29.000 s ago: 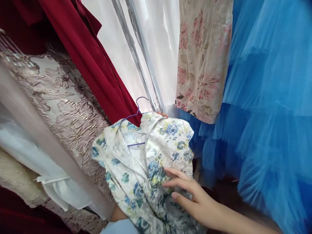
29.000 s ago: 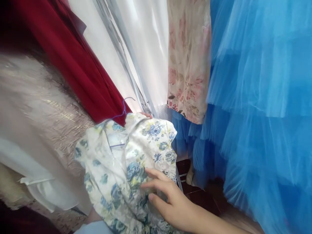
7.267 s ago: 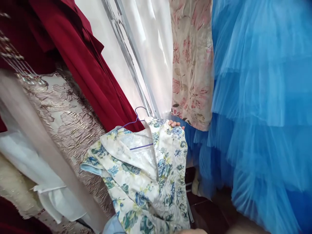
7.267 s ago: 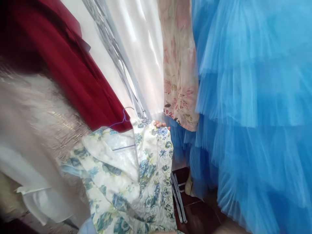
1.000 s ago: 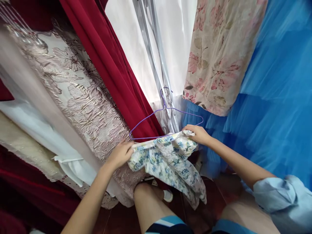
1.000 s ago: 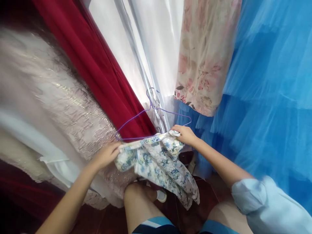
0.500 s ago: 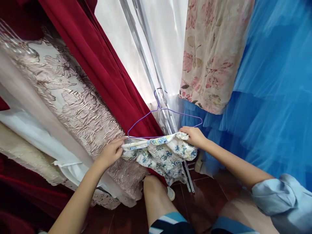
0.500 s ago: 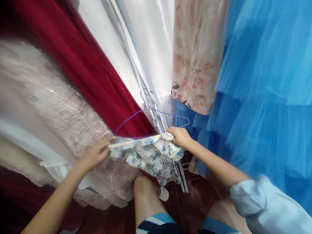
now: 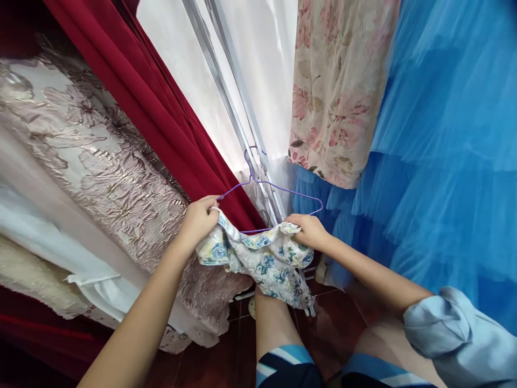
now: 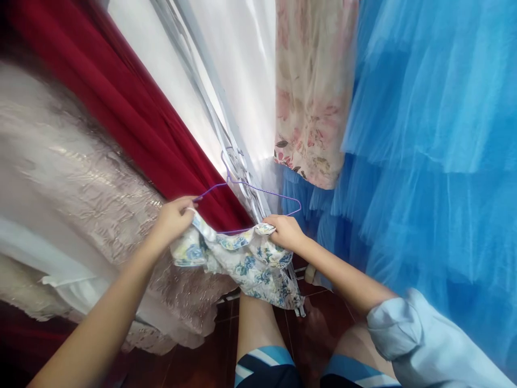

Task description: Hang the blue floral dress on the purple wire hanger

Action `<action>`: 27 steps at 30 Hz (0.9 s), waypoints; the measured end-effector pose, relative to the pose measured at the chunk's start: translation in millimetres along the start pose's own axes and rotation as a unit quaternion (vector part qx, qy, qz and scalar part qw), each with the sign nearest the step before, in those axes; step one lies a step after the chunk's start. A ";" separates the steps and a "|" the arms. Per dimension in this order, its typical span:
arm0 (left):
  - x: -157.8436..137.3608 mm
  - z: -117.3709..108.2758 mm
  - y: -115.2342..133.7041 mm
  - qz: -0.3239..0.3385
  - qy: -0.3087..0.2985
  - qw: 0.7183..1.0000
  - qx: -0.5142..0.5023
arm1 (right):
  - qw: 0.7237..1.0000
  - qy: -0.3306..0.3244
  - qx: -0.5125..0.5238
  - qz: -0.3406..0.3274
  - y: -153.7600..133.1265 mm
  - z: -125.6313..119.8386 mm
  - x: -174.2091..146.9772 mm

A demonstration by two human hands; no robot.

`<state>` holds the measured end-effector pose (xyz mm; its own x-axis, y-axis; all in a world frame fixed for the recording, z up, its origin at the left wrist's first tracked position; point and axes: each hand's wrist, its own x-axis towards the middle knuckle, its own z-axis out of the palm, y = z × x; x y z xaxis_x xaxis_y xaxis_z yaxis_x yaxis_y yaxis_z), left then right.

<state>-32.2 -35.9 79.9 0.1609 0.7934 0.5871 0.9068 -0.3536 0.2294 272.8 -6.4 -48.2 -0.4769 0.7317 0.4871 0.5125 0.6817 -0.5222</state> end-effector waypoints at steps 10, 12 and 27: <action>-19.4 26.3 -0.5 -0.040 0.001 0.997 -0.069 | 0.944 0.328 0.043 0.003 65.2 -59.4 -5.1; -21.2 24.7 2.7 -0.036 -0.014 0.995 -0.096 | 0.950 0.310 0.028 -0.007 76.1 -65.4 2.1; -13.5 23.0 -3.4 -0.142 -0.082 0.875 -0.455 | 0.976 0.178 0.121 0.027 102.1 -80.6 19.7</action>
<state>-28.5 -34.0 53.4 0.1000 0.9473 0.3045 0.2455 -0.3200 0.9150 373.2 77.6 -35.5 -0.1538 0.7487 0.6449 0.3263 0.6545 -0.6820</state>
